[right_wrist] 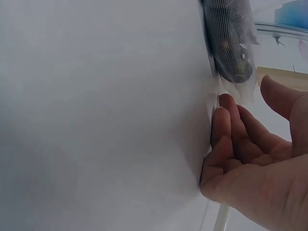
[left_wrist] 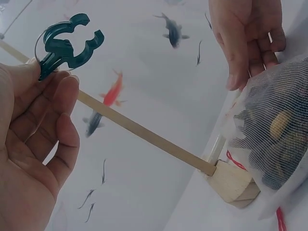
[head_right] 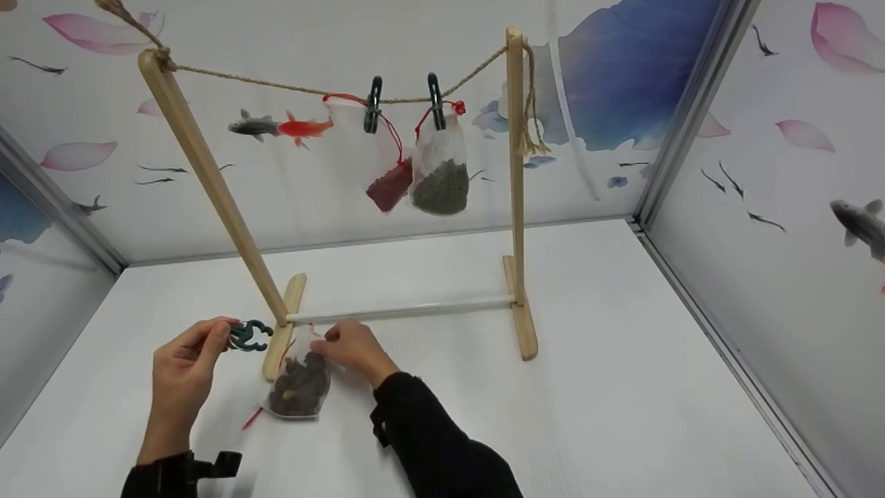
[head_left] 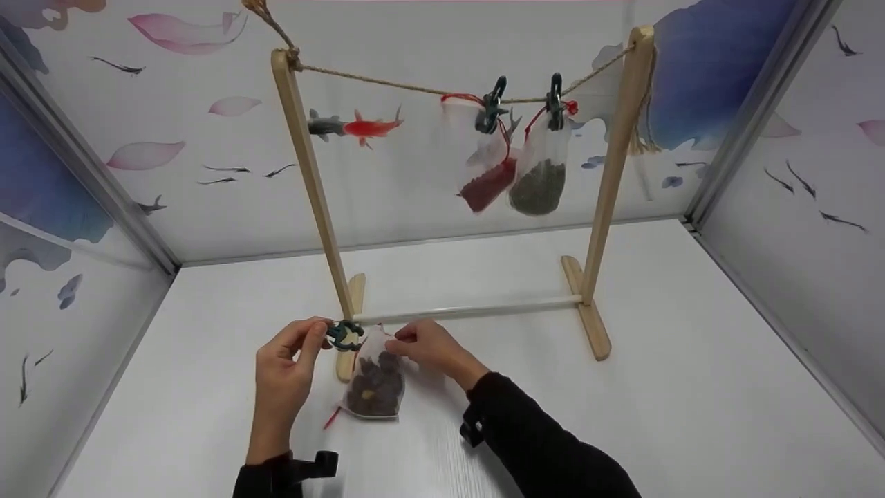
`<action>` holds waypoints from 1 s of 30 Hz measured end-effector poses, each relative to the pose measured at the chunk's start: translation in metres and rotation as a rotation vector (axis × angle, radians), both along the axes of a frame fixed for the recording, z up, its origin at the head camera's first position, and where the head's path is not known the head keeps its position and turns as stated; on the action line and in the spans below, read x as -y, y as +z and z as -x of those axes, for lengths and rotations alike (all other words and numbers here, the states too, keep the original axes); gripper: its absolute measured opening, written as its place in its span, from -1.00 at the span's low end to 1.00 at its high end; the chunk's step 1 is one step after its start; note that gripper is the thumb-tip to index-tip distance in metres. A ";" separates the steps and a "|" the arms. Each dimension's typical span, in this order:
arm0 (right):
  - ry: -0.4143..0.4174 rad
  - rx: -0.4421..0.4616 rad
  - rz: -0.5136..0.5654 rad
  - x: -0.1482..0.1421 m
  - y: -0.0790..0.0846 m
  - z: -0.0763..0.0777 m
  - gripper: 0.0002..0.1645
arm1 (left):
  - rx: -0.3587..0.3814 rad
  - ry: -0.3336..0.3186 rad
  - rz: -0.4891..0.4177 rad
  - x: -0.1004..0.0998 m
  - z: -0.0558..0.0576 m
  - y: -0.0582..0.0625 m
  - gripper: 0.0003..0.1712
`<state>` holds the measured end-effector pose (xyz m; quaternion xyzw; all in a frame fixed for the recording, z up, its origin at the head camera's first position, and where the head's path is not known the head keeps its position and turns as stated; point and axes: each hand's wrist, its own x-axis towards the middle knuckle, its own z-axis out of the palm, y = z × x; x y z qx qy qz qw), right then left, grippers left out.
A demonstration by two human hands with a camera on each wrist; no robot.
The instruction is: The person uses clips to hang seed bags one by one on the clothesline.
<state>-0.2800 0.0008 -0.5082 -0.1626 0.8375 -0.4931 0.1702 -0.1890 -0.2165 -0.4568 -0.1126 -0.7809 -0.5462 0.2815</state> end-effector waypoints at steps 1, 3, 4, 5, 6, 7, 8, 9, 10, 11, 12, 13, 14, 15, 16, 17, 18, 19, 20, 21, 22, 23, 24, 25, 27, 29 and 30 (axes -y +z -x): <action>-0.015 0.001 0.005 0.003 -0.001 -0.001 -0.60 | 0.002 0.000 -0.001 0.000 0.000 0.000 -0.85; -0.044 0.010 0.012 0.007 -0.003 -0.001 -0.62 | 0.004 -0.002 -0.002 0.001 0.000 -0.001 -0.85; -0.056 0.016 0.014 0.008 -0.003 -0.002 -0.63 | 0.004 -0.005 -0.005 0.001 0.000 -0.001 -0.85; -0.066 0.021 0.019 0.009 -0.004 -0.002 -0.65 | 0.002 -0.006 -0.009 0.000 0.000 -0.001 -0.85; -0.072 0.025 0.024 0.010 -0.005 -0.002 -0.67 | 0.001 -0.009 -0.013 0.000 0.000 -0.001 -0.84; -0.075 0.030 0.030 0.010 -0.005 -0.002 -0.68 | -0.001 -0.013 -0.019 0.000 0.000 -0.001 -0.85; -0.075 0.030 0.033 0.010 -0.006 -0.001 -0.69 | -0.001 -0.013 -0.021 0.000 0.001 -0.001 -0.85; -0.072 0.032 0.039 0.009 -0.007 -0.001 -0.71 | 0.000 -0.014 -0.025 0.000 0.001 -0.001 -0.85; -0.072 0.032 0.043 0.009 -0.007 -0.001 -0.73 | 0.000 -0.016 -0.026 0.000 0.001 -0.001 -0.85; -0.071 0.029 0.043 0.009 -0.008 -0.001 -0.74 | 0.000 -0.017 -0.026 0.001 0.002 -0.002 -0.85; -0.068 0.028 0.045 0.009 -0.008 -0.001 -0.75 | 0.000 -0.018 -0.026 0.001 0.002 -0.002 -0.85; -0.066 0.027 0.047 0.009 -0.009 -0.001 -0.76 | 0.000 -0.018 -0.025 0.001 0.002 -0.003 -0.85; -0.066 0.028 0.048 0.009 -0.009 -0.001 -0.77 | 0.002 -0.018 -0.026 0.001 0.002 -0.003 -0.85; -0.065 0.028 0.049 0.009 -0.009 -0.001 -0.78 | 0.002 -0.019 -0.027 0.002 0.003 -0.004 -0.85; -0.065 0.026 0.050 0.008 -0.009 -0.002 -0.79 | 0.001 -0.022 -0.029 0.002 0.003 -0.004 -0.85; -0.063 0.024 0.054 0.008 -0.009 -0.002 -0.80 | 0.002 -0.022 -0.032 0.001 0.003 -0.004 -0.85; -0.060 0.023 0.060 0.007 -0.009 -0.002 -0.81 | 0.004 -0.021 -0.036 0.001 0.003 -0.004 -0.85; -0.057 0.020 0.065 0.006 -0.010 -0.003 -0.82 | 0.008 -0.018 -0.038 0.000 0.003 -0.004 -0.86; -0.056 0.017 0.071 0.005 -0.010 -0.003 -0.83 | 0.010 -0.015 -0.037 0.000 0.003 -0.004 -0.86; -0.054 0.015 0.079 0.005 -0.010 -0.004 -0.84 | 0.011 -0.010 -0.035 -0.001 0.003 -0.004 -0.86; -0.051 0.013 0.088 0.004 -0.011 -0.005 -0.86 | 0.012 -0.005 -0.032 -0.002 0.003 -0.003 -0.86; -0.046 0.005 0.096 0.004 -0.011 -0.005 -0.86 | 0.011 0.001 -0.025 -0.004 0.002 -0.001 -0.86; -0.040 -0.003 0.105 0.003 -0.012 -0.006 -0.87 | 0.007 0.006 -0.018 -0.005 0.001 0.002 -0.87; -0.036 -0.009 0.112 0.003 -0.012 -0.007 -0.87 | 0.003 0.011 -0.011 -0.007 -0.001 0.005 -0.87; -0.027 -0.020 0.126 0.002 -0.013 -0.008 -0.88 | -0.007 0.018 0.001 -0.011 -0.005 0.013 -0.88; -0.020 -0.031 0.143 0.002 -0.014 -0.008 -0.88 | -0.025 0.016 0.011 -0.013 -0.008 0.018 -0.88; -0.022 -0.027 0.151 0.001 -0.015 -0.009 -0.89 | -0.030 0.016 0.014 -0.014 -0.010 0.021 -0.88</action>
